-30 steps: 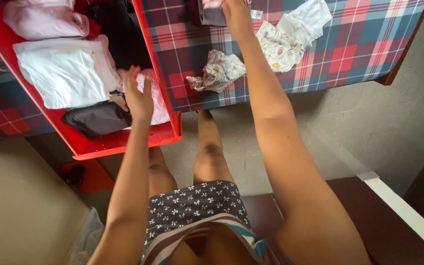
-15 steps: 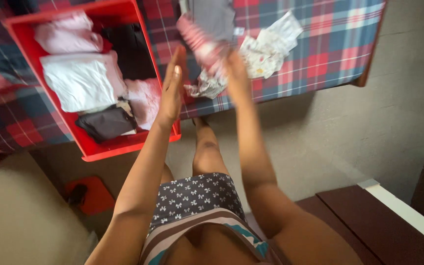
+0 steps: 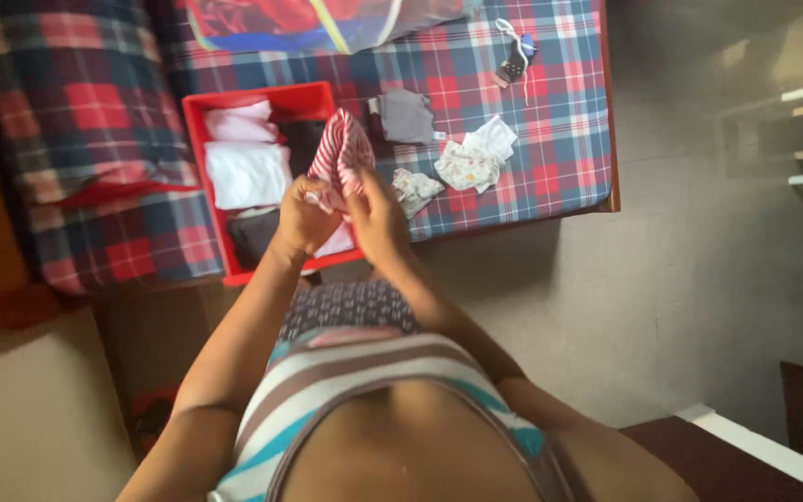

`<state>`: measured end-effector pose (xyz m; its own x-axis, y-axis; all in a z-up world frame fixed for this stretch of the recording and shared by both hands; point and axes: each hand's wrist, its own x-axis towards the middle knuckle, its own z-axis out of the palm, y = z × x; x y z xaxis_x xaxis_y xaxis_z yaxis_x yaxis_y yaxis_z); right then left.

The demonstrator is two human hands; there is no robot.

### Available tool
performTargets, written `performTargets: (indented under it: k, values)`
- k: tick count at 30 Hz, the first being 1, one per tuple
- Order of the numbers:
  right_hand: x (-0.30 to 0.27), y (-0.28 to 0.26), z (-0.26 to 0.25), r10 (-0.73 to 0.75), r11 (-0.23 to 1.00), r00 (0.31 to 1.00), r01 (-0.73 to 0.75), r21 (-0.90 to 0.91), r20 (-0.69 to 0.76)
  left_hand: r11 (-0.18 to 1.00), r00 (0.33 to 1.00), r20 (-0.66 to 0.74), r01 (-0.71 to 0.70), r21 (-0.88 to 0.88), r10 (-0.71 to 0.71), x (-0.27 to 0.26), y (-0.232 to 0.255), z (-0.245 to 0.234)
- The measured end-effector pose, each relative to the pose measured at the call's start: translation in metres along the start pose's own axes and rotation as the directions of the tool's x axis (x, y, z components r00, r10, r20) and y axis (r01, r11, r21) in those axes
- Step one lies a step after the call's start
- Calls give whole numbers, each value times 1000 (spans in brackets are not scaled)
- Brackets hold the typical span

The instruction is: The person folds various small garments, including white, pink, and dark-colored items, and places them into a red plastic bin on a plaid bed. The person handles each item one at a time, folding and stacking them neatly in the bin.

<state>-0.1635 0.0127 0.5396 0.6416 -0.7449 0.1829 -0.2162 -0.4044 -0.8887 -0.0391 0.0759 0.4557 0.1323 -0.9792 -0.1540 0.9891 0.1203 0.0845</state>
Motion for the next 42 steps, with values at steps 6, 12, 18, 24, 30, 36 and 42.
performTargets:
  k: [6, 12, 18, 24, 30, 36, 42]
  values:
    - [24, 34, -6, 240, 942, 966, -257, 216, 100, 995, 966, 253, -78, 57, 61, -63, 29, 10]
    - [-5, -12, 23, -54, 997, 989, 62, -50, 140, 927, 984, -25, -159, 340, 178, -67, 18, 44]
    - [-29, -37, 30, -245, 956, 960, 262, -128, 138, 985, 982, -78, -172, 17, 172, -55, -1, 8]
    - [-30, 1, 23, -227, 967, 962, 241, -78, 154, 981, 974, -143, -186, -63, 175, -32, -18, -30]
    - [-4, 60, -14, 450, 810, 885, -459, 364, 114, 982, 942, -325, -137, -128, 89, -36, -32, -24]
    - [1, 142, -35, 656, 356, 579, -803, 478, 484, 987, 908, -388, -134, 88, 158, -30, -58, -67]
    - [7, 207, 2, 604, 720, 736, -668, 187, 306, 828, 733, -490, -176, 532, 471, 5, -68, -151]
